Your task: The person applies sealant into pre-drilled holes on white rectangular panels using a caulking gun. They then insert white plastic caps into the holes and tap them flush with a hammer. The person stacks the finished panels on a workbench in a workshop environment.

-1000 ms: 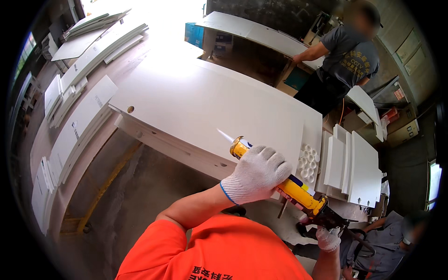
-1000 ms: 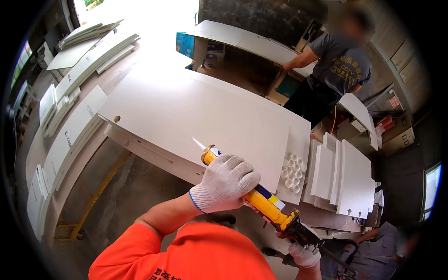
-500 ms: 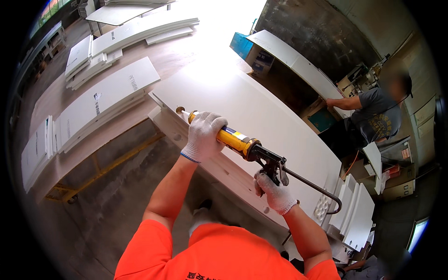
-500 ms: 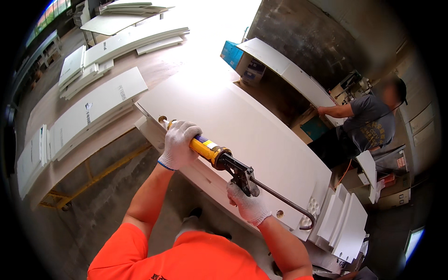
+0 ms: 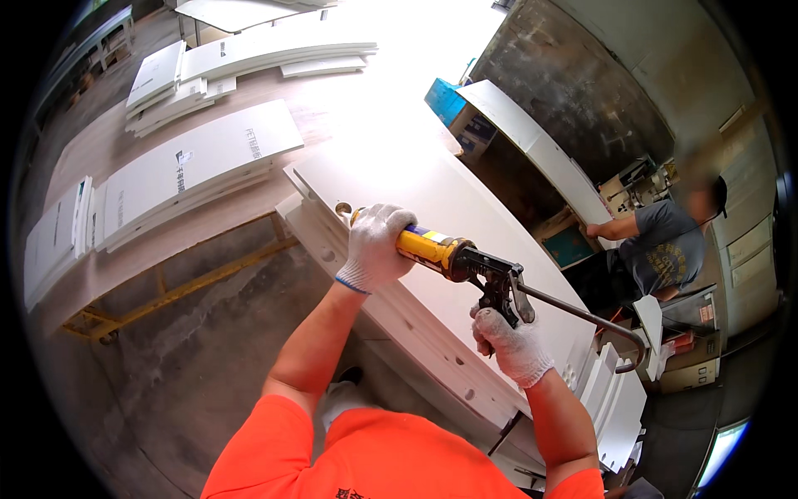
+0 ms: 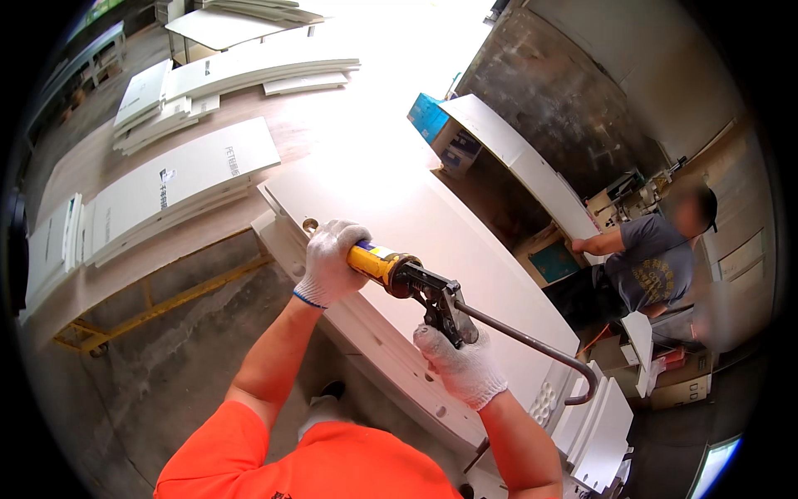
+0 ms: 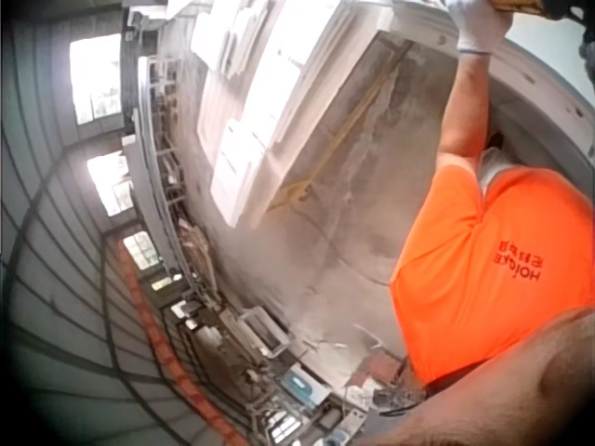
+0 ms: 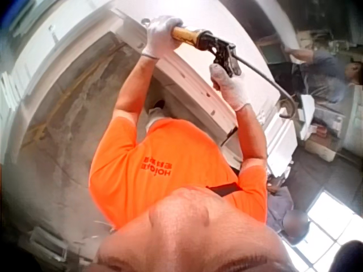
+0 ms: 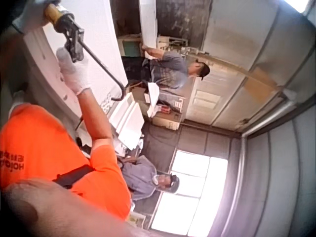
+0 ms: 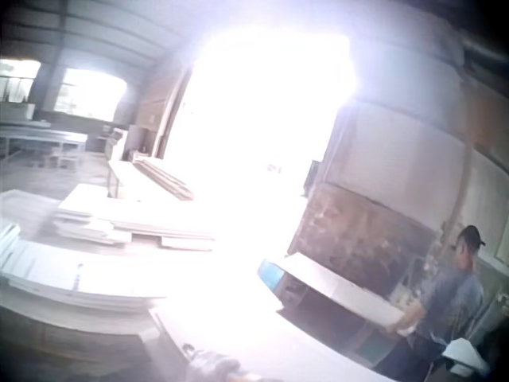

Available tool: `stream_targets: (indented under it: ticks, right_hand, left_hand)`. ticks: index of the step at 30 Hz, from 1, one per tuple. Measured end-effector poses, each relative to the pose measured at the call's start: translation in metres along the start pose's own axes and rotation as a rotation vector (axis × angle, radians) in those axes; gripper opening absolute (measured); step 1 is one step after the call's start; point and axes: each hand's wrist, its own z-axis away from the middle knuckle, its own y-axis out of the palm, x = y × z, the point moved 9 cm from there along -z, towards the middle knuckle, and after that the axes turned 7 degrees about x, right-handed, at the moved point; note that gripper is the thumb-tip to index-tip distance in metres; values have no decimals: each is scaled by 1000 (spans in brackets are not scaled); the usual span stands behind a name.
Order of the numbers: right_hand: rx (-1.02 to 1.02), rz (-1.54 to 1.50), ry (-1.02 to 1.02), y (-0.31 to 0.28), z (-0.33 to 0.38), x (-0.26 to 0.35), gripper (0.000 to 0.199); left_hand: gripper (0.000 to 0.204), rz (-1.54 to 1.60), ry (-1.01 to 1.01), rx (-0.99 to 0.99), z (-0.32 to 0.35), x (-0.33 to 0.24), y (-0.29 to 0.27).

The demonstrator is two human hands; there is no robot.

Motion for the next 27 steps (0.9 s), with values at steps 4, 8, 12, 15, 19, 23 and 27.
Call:
stream_targets:
  ticks: [4, 8, 12, 15, 19, 23, 27]
  right_hand:
    - [166, -62, -166, 6, -10, 25, 102]
    - [192, -112, -239, -2, -21, 9, 106]
    - [53, -52, -222, -25, -22, -40, 103]
    - [13, -39, -198, -33, -15, -62, 90]
    - [-25, -80, -278, -39, 20, -59, 93]
    - [421, -726, -400, -52, 86, -59, 137]
    - [349, -850, -249, -91, 157, -97, 113]
  left_hand:
    - [37, -7, -54, -20, -6, 8, -11]
    - [37, -45, -39, -19, -7, 10, -8]
    - [39, -46, 31, -11, -2, 2, 7]
    - [38, -43, 68, 34, 2, -3, 16]
    - [40, -49, 134, 48, -1, -41, 17]
    - [36, -3, 301, 19, -14, -128, 30]
    - [39, 186, 549, 101, -4, -247, 87]
